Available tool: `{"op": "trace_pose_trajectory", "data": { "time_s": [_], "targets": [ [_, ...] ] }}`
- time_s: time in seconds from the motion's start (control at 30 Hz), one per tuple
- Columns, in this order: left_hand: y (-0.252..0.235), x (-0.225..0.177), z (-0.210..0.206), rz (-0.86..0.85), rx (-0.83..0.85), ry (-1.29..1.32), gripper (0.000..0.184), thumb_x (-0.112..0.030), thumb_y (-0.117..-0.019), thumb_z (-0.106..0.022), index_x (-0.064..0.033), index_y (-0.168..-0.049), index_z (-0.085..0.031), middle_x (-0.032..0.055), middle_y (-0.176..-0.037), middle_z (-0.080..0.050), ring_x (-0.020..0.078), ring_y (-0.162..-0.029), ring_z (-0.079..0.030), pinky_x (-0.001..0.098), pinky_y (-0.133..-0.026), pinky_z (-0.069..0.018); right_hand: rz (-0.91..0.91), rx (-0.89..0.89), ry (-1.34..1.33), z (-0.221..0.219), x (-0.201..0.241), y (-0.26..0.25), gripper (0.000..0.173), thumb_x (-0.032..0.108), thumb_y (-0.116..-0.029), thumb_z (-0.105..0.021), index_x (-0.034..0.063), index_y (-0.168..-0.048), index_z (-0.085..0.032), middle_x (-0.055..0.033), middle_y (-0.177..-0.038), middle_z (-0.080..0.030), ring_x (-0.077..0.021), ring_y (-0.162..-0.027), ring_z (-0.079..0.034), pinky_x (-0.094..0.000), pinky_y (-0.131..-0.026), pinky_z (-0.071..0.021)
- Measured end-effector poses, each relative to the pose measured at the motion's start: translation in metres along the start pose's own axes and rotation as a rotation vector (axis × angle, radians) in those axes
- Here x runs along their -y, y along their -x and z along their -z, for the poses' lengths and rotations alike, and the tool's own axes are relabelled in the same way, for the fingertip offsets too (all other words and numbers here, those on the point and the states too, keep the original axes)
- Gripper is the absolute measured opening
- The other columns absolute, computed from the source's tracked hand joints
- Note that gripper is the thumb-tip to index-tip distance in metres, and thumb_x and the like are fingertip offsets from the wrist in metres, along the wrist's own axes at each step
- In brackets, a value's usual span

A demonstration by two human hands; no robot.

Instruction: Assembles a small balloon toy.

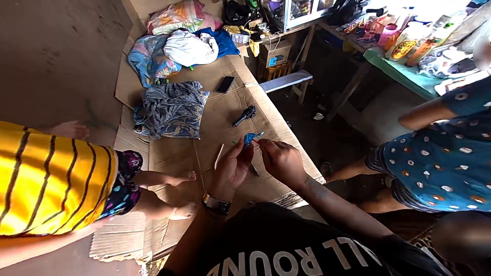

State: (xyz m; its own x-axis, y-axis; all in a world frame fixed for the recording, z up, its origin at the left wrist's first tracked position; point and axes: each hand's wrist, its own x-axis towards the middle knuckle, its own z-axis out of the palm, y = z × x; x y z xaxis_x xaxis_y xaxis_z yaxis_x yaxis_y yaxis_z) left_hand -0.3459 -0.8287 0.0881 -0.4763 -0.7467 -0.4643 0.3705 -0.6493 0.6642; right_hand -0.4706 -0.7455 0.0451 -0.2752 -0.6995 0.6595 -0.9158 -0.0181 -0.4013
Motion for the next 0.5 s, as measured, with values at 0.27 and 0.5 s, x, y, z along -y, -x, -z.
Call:
{"op": "trace_pose_trajectory", "data": {
  "time_s": [0.27,0.5],
  "targets": [
    [-0.014,0.016,0.003,-0.369,0.005,-0.244,0.017,0.003,-0.104,-0.045,-0.0092,-0.095,-0.053,0.0006,-0.088,-0.061,0.0115,-0.083,-0.065,0.0296,-0.082,-0.0579,-0.045,0.134,-0.056,0.005,0.001,-0.002,0.024,0.014,-0.0986,-0.053,0.0077,-0.103,-0.076,-0.0107,-0.079,-0.073,-0.0292,-0.069,-0.072,-0.0477,-0.059,-0.057],
    [-0.018,0.02,0.0,-0.511,0.018,-0.348,0.017,0.001,-0.1051,-0.043,-0.0082,-0.095,-0.053,-0.0013,-0.082,-0.06,0.0084,-0.075,-0.064,0.0274,-0.076,-0.0581,-0.184,0.421,-0.333,0.033,-0.009,-0.022,0.03,0.021,-0.1057,-0.05,0.0065,-0.108,-0.075,-0.0133,-0.094,-0.075,-0.0321,-0.088,-0.073,-0.0581,-0.076,-0.0562]
  ]
}}
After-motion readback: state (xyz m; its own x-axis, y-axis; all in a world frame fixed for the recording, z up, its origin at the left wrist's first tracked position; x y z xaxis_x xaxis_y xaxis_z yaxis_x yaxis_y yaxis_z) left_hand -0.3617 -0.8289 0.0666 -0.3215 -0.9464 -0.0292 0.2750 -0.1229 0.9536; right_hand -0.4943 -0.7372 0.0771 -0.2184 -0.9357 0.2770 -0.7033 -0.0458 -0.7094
